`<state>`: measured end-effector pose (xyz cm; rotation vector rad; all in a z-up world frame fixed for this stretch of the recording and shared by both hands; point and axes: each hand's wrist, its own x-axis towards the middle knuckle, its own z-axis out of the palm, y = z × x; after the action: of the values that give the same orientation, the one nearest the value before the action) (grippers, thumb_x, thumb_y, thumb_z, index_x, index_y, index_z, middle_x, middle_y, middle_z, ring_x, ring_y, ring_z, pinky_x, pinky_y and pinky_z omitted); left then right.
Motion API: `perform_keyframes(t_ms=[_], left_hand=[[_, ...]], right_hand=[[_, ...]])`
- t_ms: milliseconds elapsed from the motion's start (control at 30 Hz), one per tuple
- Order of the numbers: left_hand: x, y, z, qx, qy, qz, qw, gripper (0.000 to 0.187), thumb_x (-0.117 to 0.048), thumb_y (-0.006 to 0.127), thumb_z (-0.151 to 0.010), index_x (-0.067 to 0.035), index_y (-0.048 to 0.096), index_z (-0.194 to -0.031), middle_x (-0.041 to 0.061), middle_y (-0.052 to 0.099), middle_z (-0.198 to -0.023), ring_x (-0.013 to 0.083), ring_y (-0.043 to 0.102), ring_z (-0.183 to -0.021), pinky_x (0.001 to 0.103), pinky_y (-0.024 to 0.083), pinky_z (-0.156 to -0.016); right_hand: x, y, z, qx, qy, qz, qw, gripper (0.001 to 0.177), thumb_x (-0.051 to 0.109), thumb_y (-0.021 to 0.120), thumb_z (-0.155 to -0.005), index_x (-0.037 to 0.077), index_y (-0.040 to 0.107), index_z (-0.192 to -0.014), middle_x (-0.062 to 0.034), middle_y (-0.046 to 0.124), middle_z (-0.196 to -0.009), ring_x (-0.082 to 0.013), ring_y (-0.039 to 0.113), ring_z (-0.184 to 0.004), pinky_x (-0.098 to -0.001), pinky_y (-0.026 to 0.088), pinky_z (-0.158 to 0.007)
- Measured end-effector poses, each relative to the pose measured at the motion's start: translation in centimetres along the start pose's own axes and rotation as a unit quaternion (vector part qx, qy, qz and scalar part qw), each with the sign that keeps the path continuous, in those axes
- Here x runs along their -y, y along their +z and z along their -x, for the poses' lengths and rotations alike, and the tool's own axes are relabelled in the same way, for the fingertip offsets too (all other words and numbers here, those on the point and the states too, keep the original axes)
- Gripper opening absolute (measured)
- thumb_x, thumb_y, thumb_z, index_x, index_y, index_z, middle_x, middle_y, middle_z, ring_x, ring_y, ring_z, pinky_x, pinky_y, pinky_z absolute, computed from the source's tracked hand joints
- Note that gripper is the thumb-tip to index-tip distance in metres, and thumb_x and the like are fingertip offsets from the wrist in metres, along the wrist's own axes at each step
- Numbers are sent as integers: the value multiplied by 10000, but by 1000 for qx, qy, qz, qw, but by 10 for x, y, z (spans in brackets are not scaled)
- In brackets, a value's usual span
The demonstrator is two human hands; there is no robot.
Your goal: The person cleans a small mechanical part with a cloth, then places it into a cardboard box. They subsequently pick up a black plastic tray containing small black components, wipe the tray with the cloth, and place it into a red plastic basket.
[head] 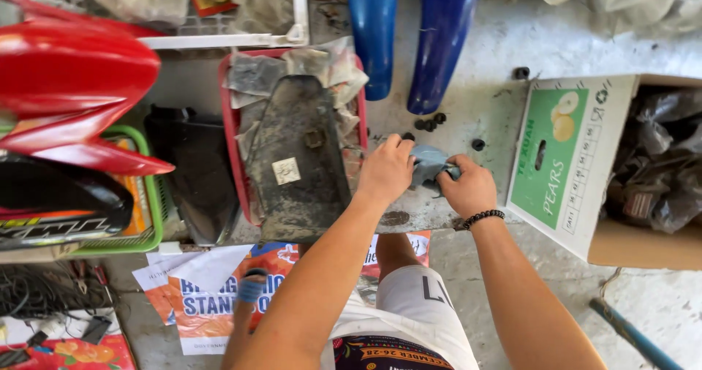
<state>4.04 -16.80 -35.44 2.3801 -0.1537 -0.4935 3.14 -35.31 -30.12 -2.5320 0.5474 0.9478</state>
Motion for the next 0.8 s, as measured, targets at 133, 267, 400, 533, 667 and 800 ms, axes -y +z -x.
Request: perform_keyframes(t_ms=[133, 267, 400, 533, 667, 800], left_hand=[[1, 44, -18, 61, -38, -1, 997, 243, -251, 633, -913, -114, 636, -1113, 79, 572, -988, 335, 708, -846, 466, 621, -663], [-4, 67, -41, 105, -93, -17, 990, 437, -158, 688, -917, -57, 552, -1320, 208, 521, -1296, 415, 675, -1050, 535, 627, -750], [-6, 86, -53, 103, -86, -60, 989, 638, -95, 758, -891, -44, 463, -1455, 264, 441, -1401, 438, 615, -1163, 560, 633, -805], [1, 107, -55, 61, -69, -97, 991, 599, -105, 774, -906, -70, 489, -1431, 246, 445, -1343, 417, 614, -1130, 525, 651, -787], [23, 133, -59, 54, -45, -96, 993, 402, -192, 728, -918, -134, 572, -1284, 133, 481, -1217, 350, 603, -1062, 516, 656, -696], [31, 139, -53, 43, -47, -107, 992, 312, -279, 670, -967, -159, 580, -1241, 70, 525, -1085, 283, 615, -1008, 464, 657, -718]], right_hand=[[-31, -5, -4, -16, 35, -32, 999, 172, 200, 633, -932, 155, 722, -1072, -124, 753, -816, -307, 717, -776, -461, 604, -647], [-46, -2, -17, -23, 40, -58, 997, 167, 191, 650, -901, 141, 721, -1043, -169, 745, -843, -377, 713, -825, -508, 596, -677], [-54, 3, -28, -20, 25, -77, 997, 133, 157, 650, -905, 115, 717, -1013, -167, 733, -779, -349, 713, -750, -468, 589, -602], [-66, 9, -32, -12, 9, -90, 996, 99, 139, 640, -921, 105, 701, -992, -150, 713, -725, -299, 689, -679, -411, 573, -558], [-67, 6, -30, -2, 10, -103, 995, 133, 130, 640, -916, 87, 712, -1020, -181, 725, -766, -331, 704, -716, -424, 571, -579], [-66, 9, -21, 11, 8, -105, 994, 152, 114, 634, -914, 74, 717, -1034, -191, 720, -748, -332, 703, -697, -412, 572, -565]])
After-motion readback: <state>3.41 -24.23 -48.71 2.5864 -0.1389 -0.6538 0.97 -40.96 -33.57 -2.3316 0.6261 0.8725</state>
